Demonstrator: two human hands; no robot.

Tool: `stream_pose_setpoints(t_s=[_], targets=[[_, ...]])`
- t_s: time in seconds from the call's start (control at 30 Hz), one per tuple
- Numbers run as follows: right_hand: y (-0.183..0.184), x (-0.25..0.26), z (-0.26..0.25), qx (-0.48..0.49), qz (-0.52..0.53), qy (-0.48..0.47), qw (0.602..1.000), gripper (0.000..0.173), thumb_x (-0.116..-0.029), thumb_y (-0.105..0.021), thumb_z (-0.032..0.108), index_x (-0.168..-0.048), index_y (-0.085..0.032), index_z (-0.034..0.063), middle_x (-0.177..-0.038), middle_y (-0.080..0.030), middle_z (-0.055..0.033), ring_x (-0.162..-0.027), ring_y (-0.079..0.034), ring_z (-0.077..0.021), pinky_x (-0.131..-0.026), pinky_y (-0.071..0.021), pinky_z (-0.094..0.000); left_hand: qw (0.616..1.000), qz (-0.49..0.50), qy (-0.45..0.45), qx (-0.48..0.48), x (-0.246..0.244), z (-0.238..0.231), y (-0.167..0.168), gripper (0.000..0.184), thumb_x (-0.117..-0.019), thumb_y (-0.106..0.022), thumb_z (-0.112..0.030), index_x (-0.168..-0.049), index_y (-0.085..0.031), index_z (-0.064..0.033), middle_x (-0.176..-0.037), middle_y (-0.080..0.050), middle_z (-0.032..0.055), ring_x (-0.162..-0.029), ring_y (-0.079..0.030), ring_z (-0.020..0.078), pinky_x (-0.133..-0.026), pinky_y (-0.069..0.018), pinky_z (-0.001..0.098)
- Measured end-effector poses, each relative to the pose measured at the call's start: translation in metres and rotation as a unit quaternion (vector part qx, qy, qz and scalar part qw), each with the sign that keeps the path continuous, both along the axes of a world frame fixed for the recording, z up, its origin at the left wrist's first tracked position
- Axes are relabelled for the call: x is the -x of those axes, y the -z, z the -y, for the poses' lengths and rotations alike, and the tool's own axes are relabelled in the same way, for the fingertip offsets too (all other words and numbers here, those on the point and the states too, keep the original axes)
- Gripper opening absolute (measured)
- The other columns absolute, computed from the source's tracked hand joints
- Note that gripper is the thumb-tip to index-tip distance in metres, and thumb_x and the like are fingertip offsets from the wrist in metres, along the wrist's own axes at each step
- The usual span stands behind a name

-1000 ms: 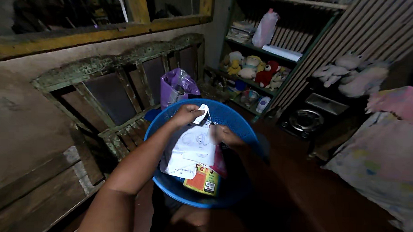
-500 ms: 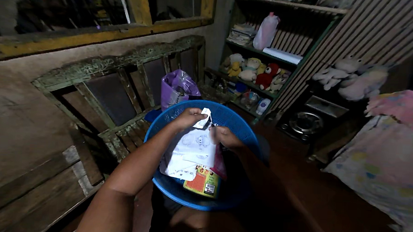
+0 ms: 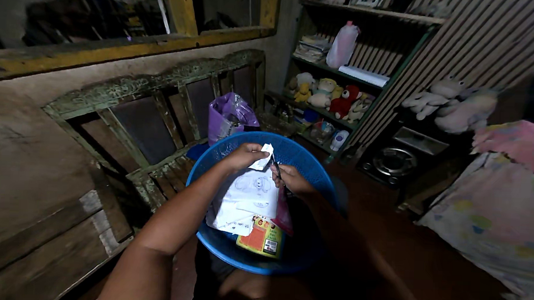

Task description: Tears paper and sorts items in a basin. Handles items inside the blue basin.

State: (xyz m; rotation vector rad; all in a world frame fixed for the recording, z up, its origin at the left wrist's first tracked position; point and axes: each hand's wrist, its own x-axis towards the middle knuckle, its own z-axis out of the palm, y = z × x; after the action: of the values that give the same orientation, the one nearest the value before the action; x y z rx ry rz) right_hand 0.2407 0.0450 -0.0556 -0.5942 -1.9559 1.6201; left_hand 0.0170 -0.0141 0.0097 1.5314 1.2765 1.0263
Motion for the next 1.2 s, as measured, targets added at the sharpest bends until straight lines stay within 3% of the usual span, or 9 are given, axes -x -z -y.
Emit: stream_pose_setpoints(t_s=[0.3, 0.5, 0.57, 0.8, 0.97, 1.2], targets=[[-0.004, -0.001, 0.001, 0.015, 0.024, -0.003, 1.000, 0.041, -0.1089, -0.048, 0.040, -0.096, -0.064, 0.0039, -0.078, -0.061, -0.0020, -0.064, -0.059, -0.0110, -0.061, -0.0534, -0.0277, 1.000, 0.001, -0.016, -0.011, -0.001, 0.002, -0.001, 0.017, -0.1024, -0.064, -0.023, -0.104, -0.069, -0.0065, -0.085, -0.068, 0.0047, -0.067, -0.060, 0.0089, -0.062, -0.0515, 0.0264], [-0.003, -0.002, -0.003, 0.026, 0.007, -0.029, 0.999, 0.048, -0.1096, -0.041, 0.045, -0.094, -0.062, 0.0057, -0.077, -0.059, -0.0016, -0.064, -0.058, -0.0117, -0.059, -0.0514, -0.0277, 1.000, 0.016, 0.008, 0.017, -0.001, -0.003, 0.001, 0.018, -0.1015, -0.065, -0.022, -0.106, -0.069, -0.0052, -0.088, -0.069, 0.0049, -0.072, -0.063, 0.0100, -0.068, -0.0548, 0.0282], [-0.004, -0.003, -0.004, 0.023, 0.009, -0.023, 0.999, 0.046, -0.1091, -0.044, 0.044, -0.094, -0.063, 0.0051, -0.077, -0.059, -0.0019, -0.064, -0.059, -0.0117, -0.060, -0.0525, -0.0280, 1.000, 0.013, 0.008, 0.015, -0.001, -0.004, 0.001, 0.018, -0.1019, -0.065, -0.023, -0.104, -0.069, -0.0053, -0.087, -0.069, 0.0052, -0.072, -0.063, 0.0102, -0.067, -0.0543, 0.0283], [-0.003, -0.005, -0.006, 0.024, 0.047, 0.000, 0.999, 0.045, -0.1069, -0.050, 0.046, -0.095, -0.065, 0.0049, -0.075, -0.058, -0.0017, -0.061, -0.056, -0.0113, -0.058, -0.0513, -0.0279, 1.000, -0.003, -0.024, 0.014, 0.001, -0.008, -0.003, 0.018, -0.1024, -0.064, -0.024, -0.102, -0.068, -0.0063, -0.079, -0.064, 0.0023, -0.062, -0.054, 0.0067, -0.058, -0.0453, 0.0233], [-0.002, -0.005, -0.006, 0.013, 0.067, 0.007, 0.998, 0.047, -0.1069, -0.050, 0.047, -0.100, -0.067, 0.0038, -0.079, -0.062, -0.0026, -0.061, -0.058, -0.0114, -0.058, -0.0527, -0.0290, 0.998, -0.017, -0.061, 0.003, 0.009, -0.017, 0.003, 0.026, -0.0992, -0.068, -0.030, -0.107, -0.068, -0.0058, -0.086, -0.068, 0.0032, -0.069, -0.061, 0.0097, -0.065, -0.0525, 0.0291], [0.005, -0.002, -0.002, 0.033, 0.084, 0.007, 0.996, 0.047, -0.1066, -0.049, 0.049, -0.102, -0.066, 0.0055, -0.077, -0.061, -0.0014, -0.057, -0.055, -0.0102, -0.054, -0.0488, -0.0271, 0.995, -0.018, -0.095, 0.000, 0.010, -0.012, 0.007, 0.024, -0.0982, -0.070, -0.029, -0.105, -0.068, -0.0057, -0.081, -0.067, 0.0021, -0.062, -0.056, 0.0082, -0.058, -0.0486, 0.0263]])
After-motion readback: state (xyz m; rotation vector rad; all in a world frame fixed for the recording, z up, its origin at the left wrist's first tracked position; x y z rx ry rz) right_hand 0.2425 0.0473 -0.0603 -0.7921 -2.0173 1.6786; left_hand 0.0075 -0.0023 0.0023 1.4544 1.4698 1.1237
